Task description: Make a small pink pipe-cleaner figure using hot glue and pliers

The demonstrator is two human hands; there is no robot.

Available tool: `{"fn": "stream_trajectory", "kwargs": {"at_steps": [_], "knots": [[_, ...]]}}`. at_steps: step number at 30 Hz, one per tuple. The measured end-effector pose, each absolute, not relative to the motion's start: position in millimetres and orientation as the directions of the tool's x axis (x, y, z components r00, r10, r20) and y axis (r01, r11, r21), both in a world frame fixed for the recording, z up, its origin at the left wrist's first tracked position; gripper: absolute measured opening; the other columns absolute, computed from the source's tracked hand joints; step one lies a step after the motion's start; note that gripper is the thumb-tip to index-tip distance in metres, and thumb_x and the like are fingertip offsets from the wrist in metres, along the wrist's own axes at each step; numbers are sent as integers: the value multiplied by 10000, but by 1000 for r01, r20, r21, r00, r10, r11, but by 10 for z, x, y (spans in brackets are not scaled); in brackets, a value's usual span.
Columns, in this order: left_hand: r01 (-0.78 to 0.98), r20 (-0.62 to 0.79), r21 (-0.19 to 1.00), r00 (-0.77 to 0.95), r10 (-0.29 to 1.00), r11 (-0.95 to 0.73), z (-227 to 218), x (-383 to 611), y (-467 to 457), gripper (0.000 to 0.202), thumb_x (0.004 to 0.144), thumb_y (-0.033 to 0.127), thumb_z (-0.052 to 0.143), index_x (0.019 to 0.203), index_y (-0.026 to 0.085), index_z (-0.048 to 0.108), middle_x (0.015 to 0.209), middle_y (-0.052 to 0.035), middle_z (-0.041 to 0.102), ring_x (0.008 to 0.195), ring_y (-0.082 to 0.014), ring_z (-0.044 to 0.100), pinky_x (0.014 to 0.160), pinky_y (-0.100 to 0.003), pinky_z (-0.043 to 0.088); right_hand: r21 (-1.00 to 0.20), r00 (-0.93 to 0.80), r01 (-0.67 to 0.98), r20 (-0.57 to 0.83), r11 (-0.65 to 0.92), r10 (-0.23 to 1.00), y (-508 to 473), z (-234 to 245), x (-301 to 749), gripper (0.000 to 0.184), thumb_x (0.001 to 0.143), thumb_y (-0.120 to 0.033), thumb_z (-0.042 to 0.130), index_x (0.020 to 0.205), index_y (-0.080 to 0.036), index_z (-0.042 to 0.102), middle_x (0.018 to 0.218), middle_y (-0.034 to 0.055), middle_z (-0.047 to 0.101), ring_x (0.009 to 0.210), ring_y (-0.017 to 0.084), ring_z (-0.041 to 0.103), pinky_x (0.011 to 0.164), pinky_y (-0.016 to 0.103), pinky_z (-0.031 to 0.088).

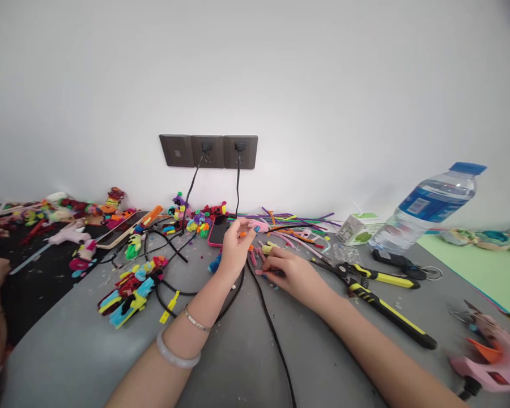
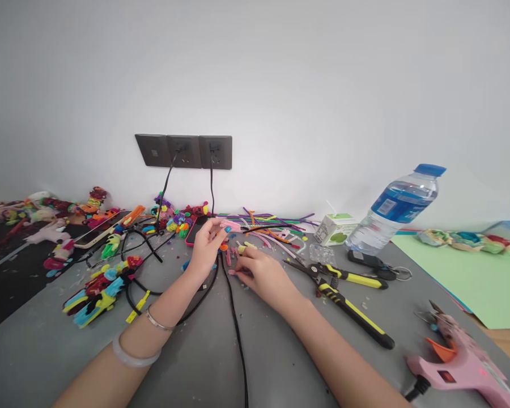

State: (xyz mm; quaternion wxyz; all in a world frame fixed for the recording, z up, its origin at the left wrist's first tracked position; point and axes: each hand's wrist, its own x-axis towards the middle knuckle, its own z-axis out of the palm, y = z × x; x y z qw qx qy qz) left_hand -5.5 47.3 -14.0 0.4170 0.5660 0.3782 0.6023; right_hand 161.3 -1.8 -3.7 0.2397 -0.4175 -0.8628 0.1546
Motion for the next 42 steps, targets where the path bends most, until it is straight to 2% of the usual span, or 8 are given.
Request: {"fn": "stream_trajectory", "kwargs": {"at_steps": [7, 13, 16, 19, 22, 28, 36, 42], "knots": [[-76, 338, 939, 17, 941, -336, -148, -36, 484, 282, 796, 421, 682, 932, 183, 617, 941, -74, 700, 914, -199, 666, 772, -290, 527, -713, -338, 468, 403, 523, 851, -45, -120, 1654, 120, 893, -240, 546, 776, -222, 562, 798, 31, 578, 674, 165, 530, 612, 283, 428], [-38, 330, 944, 58, 942, -329, -114, -34, 456, 287, 776, 417, 704, 917, 182, 622, 933, -67, 701, 899, -198, 671, 764, -280, 527, -942, -14, 165, 296, 294, 955, 150, -91, 1854, 352, 764, -545, 707, 806, -225, 564, 794, 37, 612, 681, 167, 550, 604, 292, 451], [-12, 337, 941, 78, 938, -338, -99, -30, 427, 271, 780, 411, 705, 902, 181, 631, 890, -55, 693, 851, -191, 665, 726, -271, 530, -970, 95, 61, 240, 235, 966, 220, 15, 2045, 452, 699, -570, 757, 954, -216, 638, 900, 56, 654, 757, 176, 580, 647, 291, 465], [-20, 313, 949, 142, 939, -313, -102, -16, 392, 264, 805, 425, 676, 916, 189, 635, 836, -50, 682, 736, -178, 654, 599, -256, 515, -983, 192, -15, 175, 181, 966, 242, 109, 2177, 440, 676, -555, 777, 926, -209, 668, 882, 43, 661, 699, 149, 554, 617, 272, 438], [-31, 275, 961, 230, 933, -276, -103, 14, 355, 276, 808, 432, 662, 949, 197, 631, 825, -44, 668, 644, -162, 624, 464, -231, 461, -986, 152, -74, 134, 146, 979, 221, 155, 2188, 415, 641, -534, 805, 851, -210, 652, 773, 17, 641, 642, 136, 536, 579, 259, 415], [-30, 264, 963, 285, 922, -267, -37, 59, 302, 200, 777, 352, 684, 894, 199, 629, 794, -25, 673, 626, -147, 626, 478, -220, 490, -992, -145, 4, 121, 122, 982, 128, 220, 2070, 352, 738, -514, 739, 793, -198, 595, 719, 11, 639, 611, 122, 520, 552, 241, 386], [-48, 238, 971, 293, 926, -234, -17, 61, 297, 186, 764, 326, 686, 879, 192, 626, 794, -27, 669, 615, -144, 630, 469, -215, 484, -990, -103, -124, 75, 62, 992, 105, 272, 2046, 392, 689, -511, 782, 844, -216, 575, 653, -34, 550, 576, 112, 486, 530, 231, 355], [-72, 247, 969, 296, 923, -236, -44, 74, 306, 189, 760, 322, 694, 869, 185, 624, 805, -30, 666, 643, -142, 632, 525, -222, 503, -979, -31, -198, 47, 40, 998, 125, 233, 2042, 404, 634, -509, 818, 727, -220, 552, 625, -33, 560, 524, 100, 408, 494, 239, 307]]}}
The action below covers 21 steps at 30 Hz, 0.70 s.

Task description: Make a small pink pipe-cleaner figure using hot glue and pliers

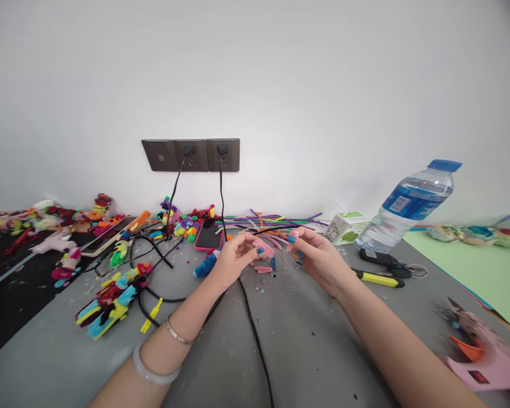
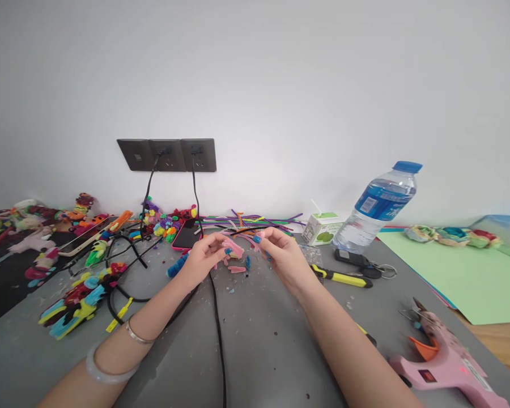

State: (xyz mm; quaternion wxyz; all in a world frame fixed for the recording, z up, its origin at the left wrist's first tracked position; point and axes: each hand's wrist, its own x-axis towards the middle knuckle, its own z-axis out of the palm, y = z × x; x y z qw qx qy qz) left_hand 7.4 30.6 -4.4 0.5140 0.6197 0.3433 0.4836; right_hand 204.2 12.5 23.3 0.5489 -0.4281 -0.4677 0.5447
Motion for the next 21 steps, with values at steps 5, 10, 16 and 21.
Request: {"fn": "stream_trajectory", "kwargs": {"at_steps": [5, 10, 16, 21], "knots": [[-69, 241, 971, 290, 926, -231, -43, 74, 309, 211, 753, 334, 698, 879, 187, 613, 805, -33, 668, 654, -151, 638, 507, -222, 494, -948, -19, -317, -36, -40, 999, 152, 193, 2076, 391, 608, -474, 852, 737, -219, 586, 622, -35, 577, 487, 82, 398, 454, 220, 320], [-53, 214, 977, 294, 932, -207, -38, 66, 314, 267, 752, 373, 690, 911, 183, 590, 784, -26, 664, 679, -168, 651, 508, -234, 499, -924, 44, -379, -68, -46, 997, 185, 205, 2107, 427, 520, -453, 904, 808, -208, 705, 696, -9, 648, 526, 81, 508, 474, 209, 437], [-27, 184, 982, 308, 933, -185, -31, 65, 312, 264, 766, 361, 675, 930, 179, 579, 784, -26, 667, 695, -174, 659, 518, -235, 500, -889, 63, -453, -99, -60, 993, 183, 206, 2098, 395, 482, -406, 939, 691, -210, 666, 527, -56, 584, 470, 45, 501, 459, 137, 439], [-35, 193, 981, 290, 937, -191, -30, 74, 312, 250, 757, 338, 662, 925, 174, 577, 780, -21, 643, 678, -161, 646, 505, -228, 491, -901, 7, -430, -63, -54, 998, 183, 173, 2108, 378, 543, -381, 920, 811, -203, 723, 716, -1, 702, 615, 86, 615, 589, 183, 526]]}}
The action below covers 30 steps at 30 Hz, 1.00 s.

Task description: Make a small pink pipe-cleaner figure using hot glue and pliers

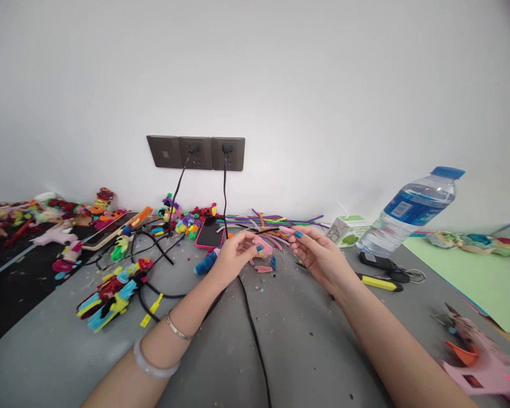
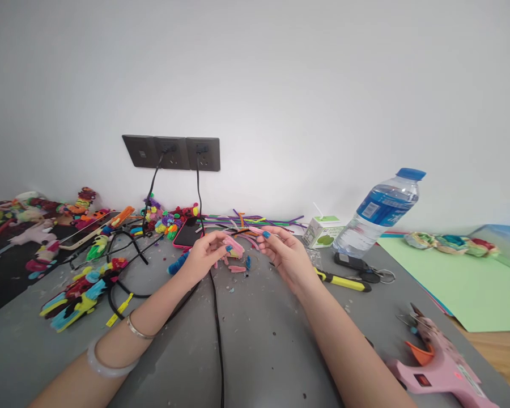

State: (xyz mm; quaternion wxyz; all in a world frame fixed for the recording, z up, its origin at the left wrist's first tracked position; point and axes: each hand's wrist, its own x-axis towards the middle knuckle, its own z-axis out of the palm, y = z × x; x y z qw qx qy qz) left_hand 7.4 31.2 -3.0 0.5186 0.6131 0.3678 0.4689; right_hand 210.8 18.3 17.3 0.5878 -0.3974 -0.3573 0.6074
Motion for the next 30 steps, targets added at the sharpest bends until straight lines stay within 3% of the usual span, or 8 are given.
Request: {"fn": "stream_trajectory", "kwargs": {"at_steps": [4, 10, 15, 25, 30], "knots": [[-33, 188, 982, 296, 936, -187, -28, 71, 311, 253, 759, 336, 652, 933, 168, 574, 780, -25, 649, 663, -155, 639, 493, -222, 483, -923, -14, -379, -73, -73, 997, 182, 154, 2125, 367, 587, -411, 893, 820, -199, 707, 813, 30, 729, 666, 108, 639, 576, 199, 511], [-15, 192, 980, 297, 935, -196, -26, 61, 311, 243, 764, 320, 648, 939, 168, 578, 776, -27, 659, 645, -150, 635, 474, -213, 469, -948, 19, -319, -32, -24, 999, 176, 157, 2117, 361, 597, -418, 881, 754, -200, 641, 658, -34, 608, 561, 74, 539, 509, 180, 432], [5, 189, 980, 308, 933, -200, -13, 57, 312, 236, 763, 319, 653, 936, 171, 588, 810, -31, 668, 678, -163, 655, 505, -228, 492, -963, 29, -266, -50, -41, 998, 168, 189, 2086, 424, 558, -466, 885, 778, -201, 639, 634, -34, 601, 542, 81, 526, 503, 199, 417], [29, 184, 979, 307, 934, -203, 4, 57, 295, 230, 776, 328, 645, 937, 170, 598, 852, -50, 685, 689, -161, 646, 535, -237, 491, -976, -51, -196, -82, -90, 995, 139, 203, 2072, 423, 561, -475, 882, 766, -200, 635, 792, 44, 711, 746, 167, 660, 647, 258, 481], [31, 198, 975, 318, 927, -219, 13, 54, 289, 211, 783, 321, 632, 928, 170, 605, 866, -46, 686, 664, -146, 640, 514, -218, 468, -999, -37, -50, 9, 8, 999, 137, 127, 2029, 392, 606, -519, 838, 729, -193, 659, 656, -15, 581, 584, 105, 481, 542, 239, 360]]}}
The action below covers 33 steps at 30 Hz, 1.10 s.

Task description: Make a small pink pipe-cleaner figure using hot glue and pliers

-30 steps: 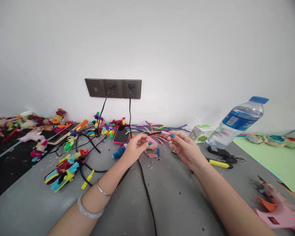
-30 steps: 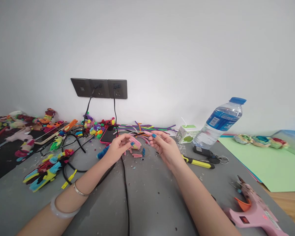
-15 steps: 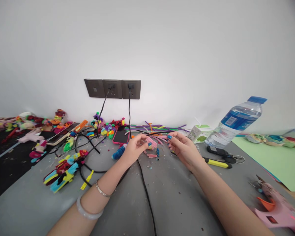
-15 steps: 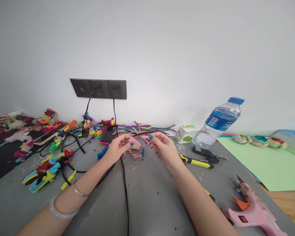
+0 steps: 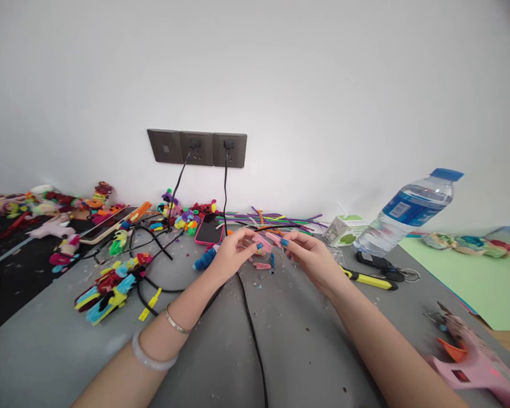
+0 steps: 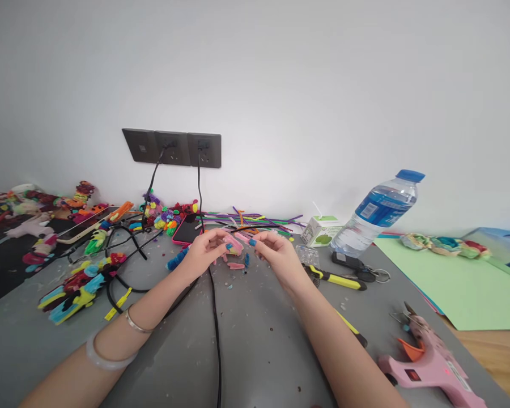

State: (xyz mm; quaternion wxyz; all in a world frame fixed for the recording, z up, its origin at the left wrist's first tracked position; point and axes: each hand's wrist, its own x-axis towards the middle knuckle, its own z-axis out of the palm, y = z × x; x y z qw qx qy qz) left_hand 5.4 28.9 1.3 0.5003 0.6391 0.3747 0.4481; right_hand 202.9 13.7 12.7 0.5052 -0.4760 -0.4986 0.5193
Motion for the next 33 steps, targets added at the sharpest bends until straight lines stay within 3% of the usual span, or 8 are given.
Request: {"fn": "stream_trajectory", "kwargs": {"at_steps": [3, 10, 20, 26, 30, 33], "knots": [[33, 189, 977, 320, 928, -210, 14, 53, 286, 232, 775, 316, 645, 948, 165, 607, 867, -43, 675, 664, -143, 635, 502, -211, 465, -998, -21, 5, 56, 56, 998, 130, 87, 1984, 384, 633, -536, 812, 735, -190, 679, 695, -10, 578, 587, 97, 427, 540, 240, 327], [37, 193, 976, 321, 927, -216, 17, 55, 282, 206, 790, 302, 641, 936, 162, 606, 843, -36, 658, 630, -125, 615, 500, -203, 458, -997, -53, 35, 71, 73, 996, 102, 86, 1931, 366, 662, -549, 783, 728, -203, 683, 746, 10, 627, 617, 122, 461, 570, 257, 346], [-3, 219, 972, 351, 910, -233, -20, 68, 287, 237, 817, 359, 641, 942, 157, 647, 902, -70, 689, 787, -183, 674, 641, -263, 514, -985, -102, 121, 107, 119, 989, 80, 98, 1945, 329, 726, -521, 739, 735, -203, 653, 724, 11, 617, 638, 135, 475, 573, 255, 340], [12, 219, 971, 349, 911, -239, -2, 67, 279, 195, 822, 313, 613, 936, 157, 637, 909, -62, 686, 729, -160, 662, 615, -254, 507, -974, -136, 176, 119, 142, 983, 76, 123, 1960, 312, 734, -503, 724, 738, -203, 636, 728, 19, 610, 660, 152, 497, 574, 266, 357], [26, 235, 966, 334, 913, -259, -16, 73, 286, 184, 825, 306, 606, 931, 159, 636, 916, -66, 680, 796, -176, 662, 619, -249, 511, -943, -115, 223, 227, 248, 967, 87, 116, 1981, 258, 767, -460, 700, 775, -217, 617, 713, 10, 589, 642, 157, 494, 576, 280, 368], [41, 241, 963, 321, 916, -268, -39, 78, 291, 206, 825, 324, 619, 945, 158, 638, 932, -70, 672, 832, -186, 659, 634, -254, 513, -839, -109, 381, 377, 390, 920, 75, 123, 1977, 155, 821, -369, 653, 778, -225, 616, 713, 9, 579, 643, 161, 482, 607, 296, 374]]}}
